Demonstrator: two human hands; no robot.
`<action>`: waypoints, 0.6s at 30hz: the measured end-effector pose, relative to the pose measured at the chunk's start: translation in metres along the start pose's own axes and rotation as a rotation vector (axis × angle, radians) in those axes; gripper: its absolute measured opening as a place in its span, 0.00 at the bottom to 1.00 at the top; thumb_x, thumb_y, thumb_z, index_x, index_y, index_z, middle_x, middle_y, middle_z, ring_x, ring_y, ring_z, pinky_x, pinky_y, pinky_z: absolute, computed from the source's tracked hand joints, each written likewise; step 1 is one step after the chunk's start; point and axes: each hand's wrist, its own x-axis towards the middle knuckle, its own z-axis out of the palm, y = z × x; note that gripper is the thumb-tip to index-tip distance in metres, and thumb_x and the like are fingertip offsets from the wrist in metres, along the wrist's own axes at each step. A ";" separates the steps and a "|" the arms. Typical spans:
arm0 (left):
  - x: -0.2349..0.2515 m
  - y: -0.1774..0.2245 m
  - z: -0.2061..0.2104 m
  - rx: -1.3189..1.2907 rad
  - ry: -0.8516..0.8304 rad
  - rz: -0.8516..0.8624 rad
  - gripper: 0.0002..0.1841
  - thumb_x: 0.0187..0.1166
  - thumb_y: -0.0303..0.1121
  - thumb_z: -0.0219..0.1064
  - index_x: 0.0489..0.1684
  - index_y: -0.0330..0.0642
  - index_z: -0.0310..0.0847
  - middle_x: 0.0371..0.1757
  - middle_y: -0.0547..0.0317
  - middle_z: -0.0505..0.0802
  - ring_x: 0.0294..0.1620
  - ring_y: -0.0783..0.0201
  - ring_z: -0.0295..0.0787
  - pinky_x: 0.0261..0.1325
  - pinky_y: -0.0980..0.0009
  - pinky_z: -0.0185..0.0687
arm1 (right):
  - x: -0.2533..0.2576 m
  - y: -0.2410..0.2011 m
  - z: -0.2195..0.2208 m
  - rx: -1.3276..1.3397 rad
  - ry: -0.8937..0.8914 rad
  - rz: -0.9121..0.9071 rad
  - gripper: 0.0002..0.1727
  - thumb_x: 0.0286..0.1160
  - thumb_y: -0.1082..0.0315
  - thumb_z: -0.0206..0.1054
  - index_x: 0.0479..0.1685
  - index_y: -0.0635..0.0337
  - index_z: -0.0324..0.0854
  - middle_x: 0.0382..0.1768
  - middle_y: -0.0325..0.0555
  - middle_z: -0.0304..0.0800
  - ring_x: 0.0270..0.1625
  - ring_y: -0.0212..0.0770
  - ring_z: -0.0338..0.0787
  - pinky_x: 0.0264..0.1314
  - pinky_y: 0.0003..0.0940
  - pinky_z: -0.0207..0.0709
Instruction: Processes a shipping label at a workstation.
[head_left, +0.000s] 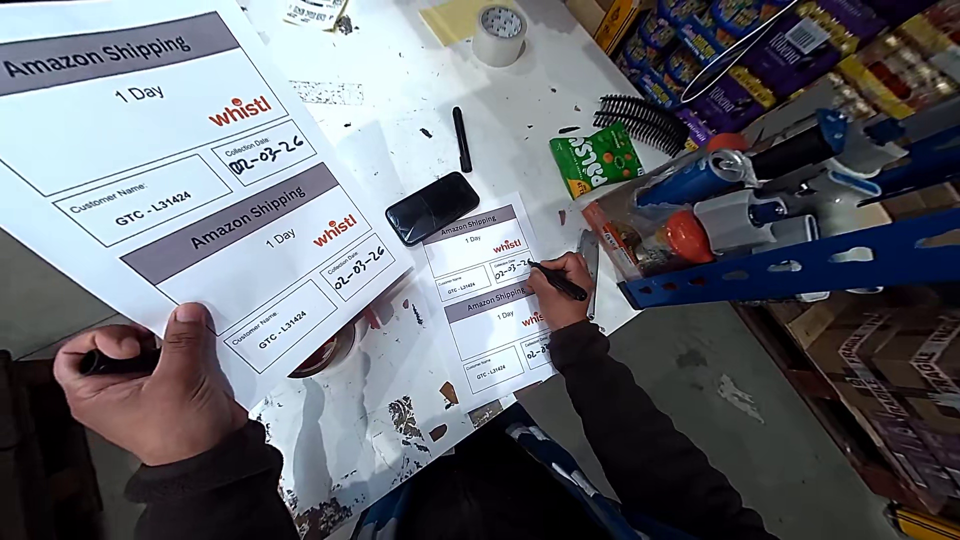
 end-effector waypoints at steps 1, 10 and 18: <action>0.000 0.001 0.000 0.001 0.000 0.001 0.18 0.74 0.23 0.74 0.43 0.53 0.67 0.38 0.74 0.82 0.41 0.77 0.84 0.53 0.77 0.86 | -0.001 0.000 0.000 0.000 0.012 -0.001 0.10 0.50 0.72 0.75 0.31 0.62 0.81 0.40 0.46 0.80 0.29 0.35 0.85 0.30 0.29 0.85; -0.006 0.017 0.004 -0.028 -0.026 0.075 0.21 0.70 0.17 0.71 0.43 0.54 0.65 0.37 0.79 0.83 0.39 0.81 0.85 0.47 0.78 0.89 | -0.005 -0.002 -0.009 0.135 0.014 0.009 0.17 0.63 0.76 0.75 0.50 0.68 0.79 0.41 0.46 0.89 0.33 0.35 0.92 0.39 0.35 0.92; -0.026 0.014 0.019 -0.131 -0.056 -0.010 0.20 0.68 0.17 0.74 0.37 0.53 0.67 0.31 0.74 0.83 0.27 0.80 0.80 0.32 0.81 0.85 | -0.009 -0.007 -0.007 0.337 0.101 -0.141 0.14 0.60 0.77 0.73 0.44 0.57 0.77 0.42 0.33 0.86 0.30 0.28 0.89 0.34 0.28 0.91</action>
